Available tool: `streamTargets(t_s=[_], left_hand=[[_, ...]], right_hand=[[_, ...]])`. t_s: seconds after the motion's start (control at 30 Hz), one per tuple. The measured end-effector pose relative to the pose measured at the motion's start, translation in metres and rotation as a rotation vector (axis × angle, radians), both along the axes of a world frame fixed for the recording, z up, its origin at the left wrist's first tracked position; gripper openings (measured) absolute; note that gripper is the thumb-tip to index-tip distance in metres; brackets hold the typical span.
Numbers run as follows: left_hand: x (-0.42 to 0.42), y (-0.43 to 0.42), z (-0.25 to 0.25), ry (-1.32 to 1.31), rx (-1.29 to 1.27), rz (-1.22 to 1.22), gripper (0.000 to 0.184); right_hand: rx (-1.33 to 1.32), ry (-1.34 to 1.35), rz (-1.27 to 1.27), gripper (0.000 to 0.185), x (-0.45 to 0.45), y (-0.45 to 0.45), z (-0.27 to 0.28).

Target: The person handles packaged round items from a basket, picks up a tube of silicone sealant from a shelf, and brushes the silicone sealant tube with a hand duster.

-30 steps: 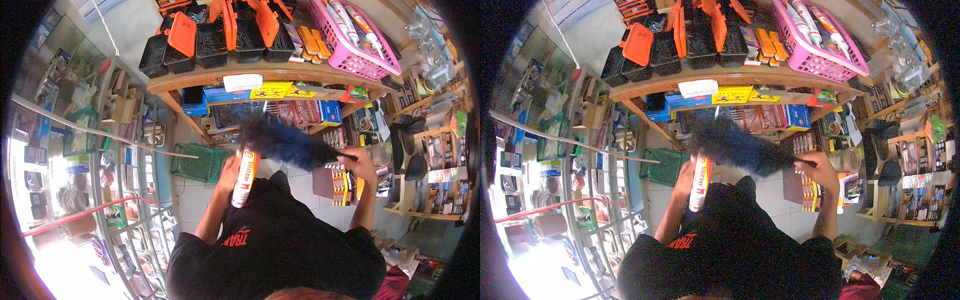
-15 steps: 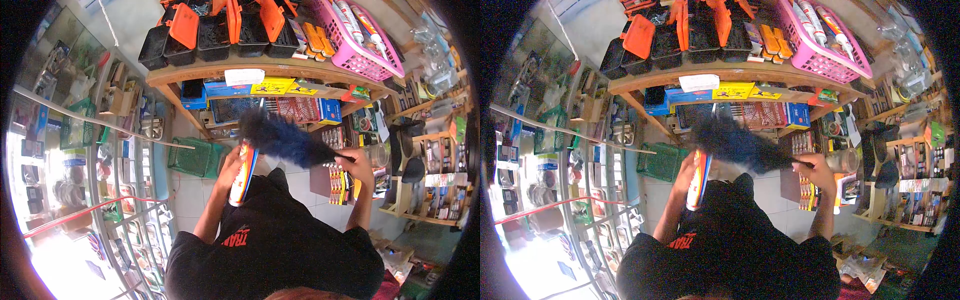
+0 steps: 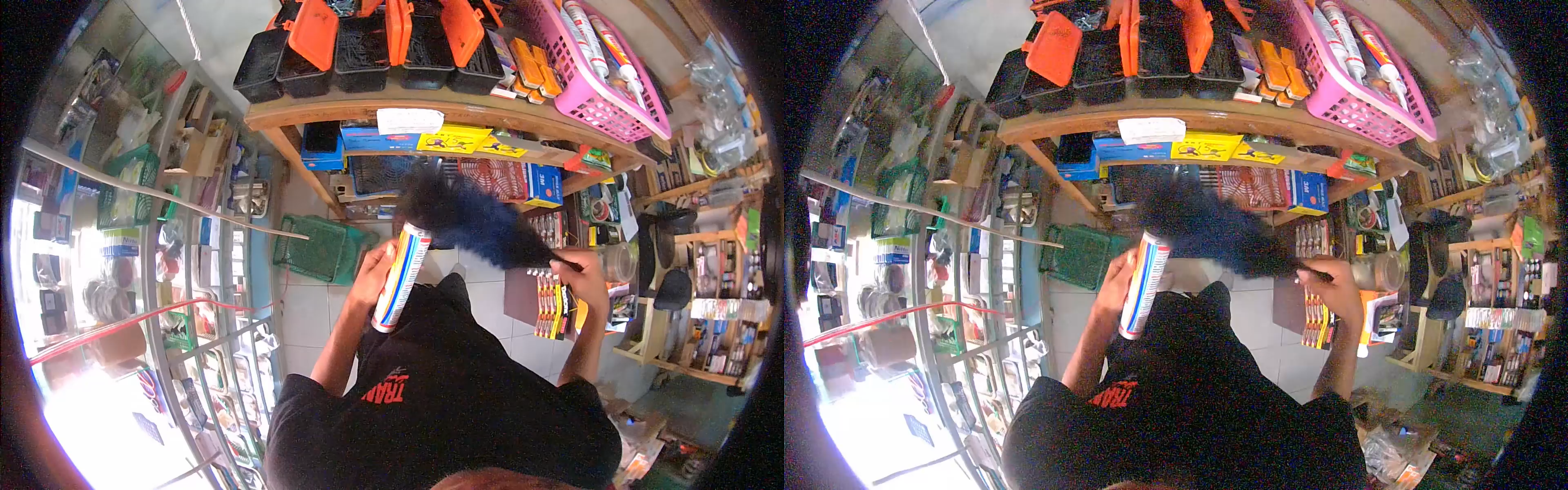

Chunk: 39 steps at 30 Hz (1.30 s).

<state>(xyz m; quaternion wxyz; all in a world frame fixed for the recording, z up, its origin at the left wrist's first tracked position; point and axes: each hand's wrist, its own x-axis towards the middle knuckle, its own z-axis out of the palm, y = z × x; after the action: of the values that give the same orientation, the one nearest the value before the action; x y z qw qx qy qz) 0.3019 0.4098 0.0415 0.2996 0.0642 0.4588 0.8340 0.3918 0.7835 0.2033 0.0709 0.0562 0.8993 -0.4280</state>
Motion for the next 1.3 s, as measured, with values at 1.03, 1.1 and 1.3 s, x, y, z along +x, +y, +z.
streamTargets(t_s=[1.03,1.1,1.3], left_hand=[[-0.018,-0.001,-0.006,0.037,0.045,-0.051,0.048],[-0.016,0.0,0.005,0.127,0.049,-0.025,0.051],[-0.019,-0.003,0.008,0.125,-0.007,-0.124,0.056]], right_hand=[[0.028,-0.063,-0.015,0.019,-0.004,0.012,0.009],[0.054,-0.071,0.032,0.02,-0.007,0.012,0.009],[0.01,-0.121,-0.037,0.022,-0.006,0.007,0.009]])
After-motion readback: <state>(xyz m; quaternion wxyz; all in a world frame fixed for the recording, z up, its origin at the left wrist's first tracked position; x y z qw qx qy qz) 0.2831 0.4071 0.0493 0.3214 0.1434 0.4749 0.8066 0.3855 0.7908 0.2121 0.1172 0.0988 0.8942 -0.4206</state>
